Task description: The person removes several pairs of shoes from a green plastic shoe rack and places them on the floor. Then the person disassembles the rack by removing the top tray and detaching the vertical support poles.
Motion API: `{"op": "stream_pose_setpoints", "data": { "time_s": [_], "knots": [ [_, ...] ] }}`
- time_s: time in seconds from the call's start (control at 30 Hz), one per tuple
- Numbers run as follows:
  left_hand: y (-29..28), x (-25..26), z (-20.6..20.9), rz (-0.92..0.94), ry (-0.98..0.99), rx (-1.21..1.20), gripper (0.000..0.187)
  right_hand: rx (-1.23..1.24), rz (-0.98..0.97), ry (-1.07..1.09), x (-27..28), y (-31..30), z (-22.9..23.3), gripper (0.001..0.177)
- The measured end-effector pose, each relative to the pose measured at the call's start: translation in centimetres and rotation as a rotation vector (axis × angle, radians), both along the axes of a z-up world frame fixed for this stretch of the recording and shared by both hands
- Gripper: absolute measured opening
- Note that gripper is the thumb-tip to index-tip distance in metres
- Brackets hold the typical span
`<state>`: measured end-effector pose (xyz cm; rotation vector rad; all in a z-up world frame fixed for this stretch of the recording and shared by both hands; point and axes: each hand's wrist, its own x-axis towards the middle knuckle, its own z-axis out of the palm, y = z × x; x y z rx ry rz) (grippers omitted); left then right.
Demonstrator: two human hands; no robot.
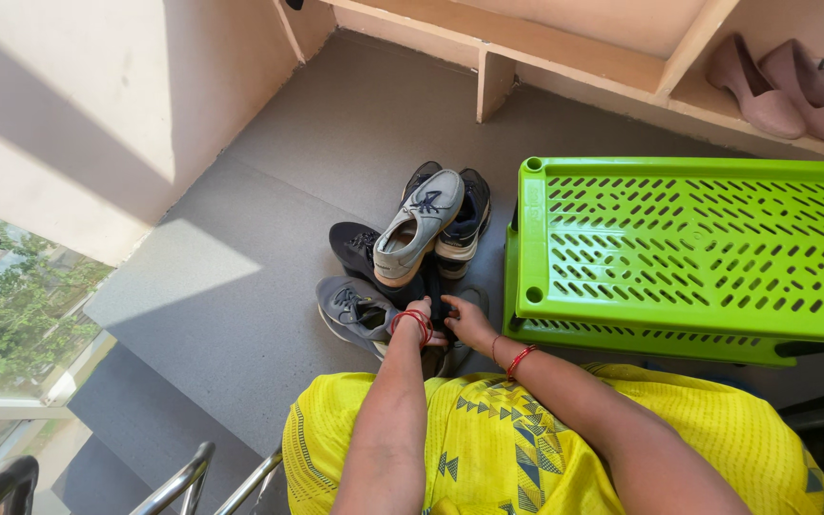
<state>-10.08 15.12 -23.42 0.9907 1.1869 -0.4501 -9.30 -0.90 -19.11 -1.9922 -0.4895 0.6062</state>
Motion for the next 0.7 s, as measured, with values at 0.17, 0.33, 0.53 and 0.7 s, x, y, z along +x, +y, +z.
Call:
{"op": "stream_pose_setpoints", "data": {
  "time_s": [0.17, 0.33, 0.53, 0.7],
  "knots": [
    [-0.2, 0.8, 4.5, -0.597, 0.02, 0.548, 0.049, 0.207, -0.009, -0.019, -0.7, 0.3, 2.1, 0.051],
    [0.0, 2.4, 11.7, -0.725, -0.307, 1.126, 0.031, 0.478, -0.156, -0.1, -1.3, 1.7, 8.8, 0.042],
    [-3.7, 3.0, 20.2, -0.128, -0.906, 0.502, 0.034, 0.684, -0.178, -0.25, 2.3, -2.5, 17.4, 0.032],
    [-15.9, 3.3, 23.1, -0.455, -1.099, 1.1, 0.028, 0.706, -0.532, -0.475, 10.2, -12.9, 21.0, 0.021]
  ]
}}
